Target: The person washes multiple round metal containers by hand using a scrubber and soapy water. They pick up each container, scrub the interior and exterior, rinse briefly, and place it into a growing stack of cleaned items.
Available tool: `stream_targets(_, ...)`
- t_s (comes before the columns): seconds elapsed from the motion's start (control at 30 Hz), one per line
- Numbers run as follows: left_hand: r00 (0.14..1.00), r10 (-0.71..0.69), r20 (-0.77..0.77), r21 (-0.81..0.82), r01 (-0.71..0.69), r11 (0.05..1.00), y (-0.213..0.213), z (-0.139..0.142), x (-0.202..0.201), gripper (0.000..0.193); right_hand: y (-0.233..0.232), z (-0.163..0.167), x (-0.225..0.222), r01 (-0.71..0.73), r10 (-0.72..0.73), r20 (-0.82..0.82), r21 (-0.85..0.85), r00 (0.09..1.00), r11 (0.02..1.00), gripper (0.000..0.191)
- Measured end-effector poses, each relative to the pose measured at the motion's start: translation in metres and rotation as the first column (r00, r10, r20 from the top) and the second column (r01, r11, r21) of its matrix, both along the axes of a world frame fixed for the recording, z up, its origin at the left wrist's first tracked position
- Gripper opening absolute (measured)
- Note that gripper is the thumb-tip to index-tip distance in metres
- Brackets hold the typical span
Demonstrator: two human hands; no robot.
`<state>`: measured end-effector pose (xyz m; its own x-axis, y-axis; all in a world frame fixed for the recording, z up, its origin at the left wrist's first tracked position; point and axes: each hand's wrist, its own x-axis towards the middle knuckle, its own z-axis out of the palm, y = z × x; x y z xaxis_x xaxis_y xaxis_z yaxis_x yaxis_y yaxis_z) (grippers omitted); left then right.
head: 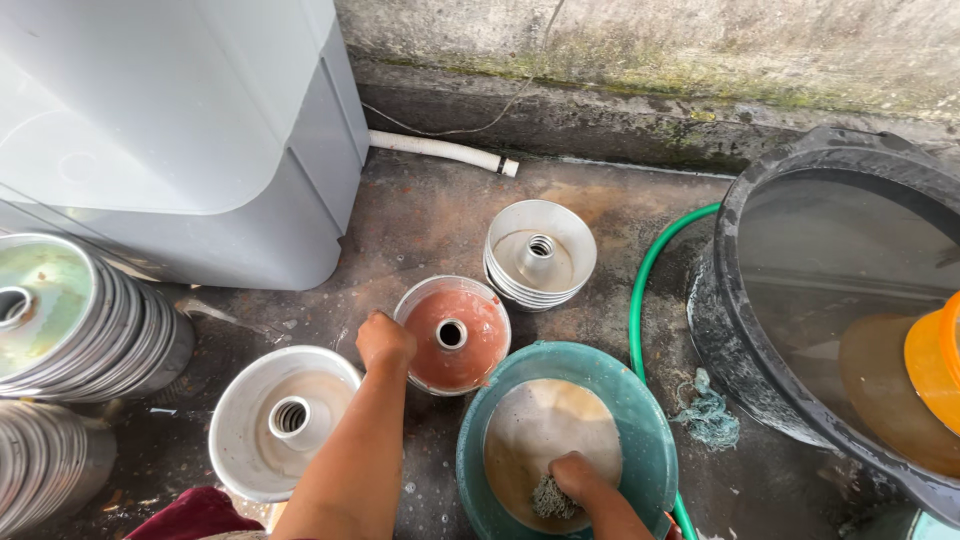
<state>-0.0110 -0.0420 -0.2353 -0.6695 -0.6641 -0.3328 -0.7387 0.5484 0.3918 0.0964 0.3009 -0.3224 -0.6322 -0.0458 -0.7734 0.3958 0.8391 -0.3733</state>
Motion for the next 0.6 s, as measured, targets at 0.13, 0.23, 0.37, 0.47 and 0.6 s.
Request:
stream_targets(0.13,0.999,0.021,-0.037,0.068,-0.019,0.997,-0.015,0.002,0.011,0.035,-0.009,-0.001,-0.001,-0.093,0.093,-0.005,0.002,0.996,0.996,0.033)
stream_targets(0.23,0.993,0.061,-0.104,0.130,-0.047,0.990,-0.027,0.014,0.018,0.032,-0.011,-0.001,0.002,-0.388,0.392,-0.122,0.056,0.912,0.920,0.034)
stream_targets(0.37,0.975,0.089,-0.201,0.230,-0.042,0.972,-0.041,0.036,0.021,0.030,-0.008,0.002,0.012,-0.241,0.242,-0.065,0.021,0.968,0.970,0.031)
stream_targets(0.47,0.939,0.237,-0.251,0.595,-0.044,0.803,-0.042,0.045,0.019,0.038,-0.006,0.008,0.018,-0.146,0.146,-0.026,0.027,0.989,0.989,0.032)
stream_targets(0.6,0.904,0.344,-0.256,0.896,0.088,0.435,-0.022,0.038,0.013,0.040,-0.006,0.011,0.019,-0.549,0.587,-0.087,0.266,0.805,0.792,0.034)
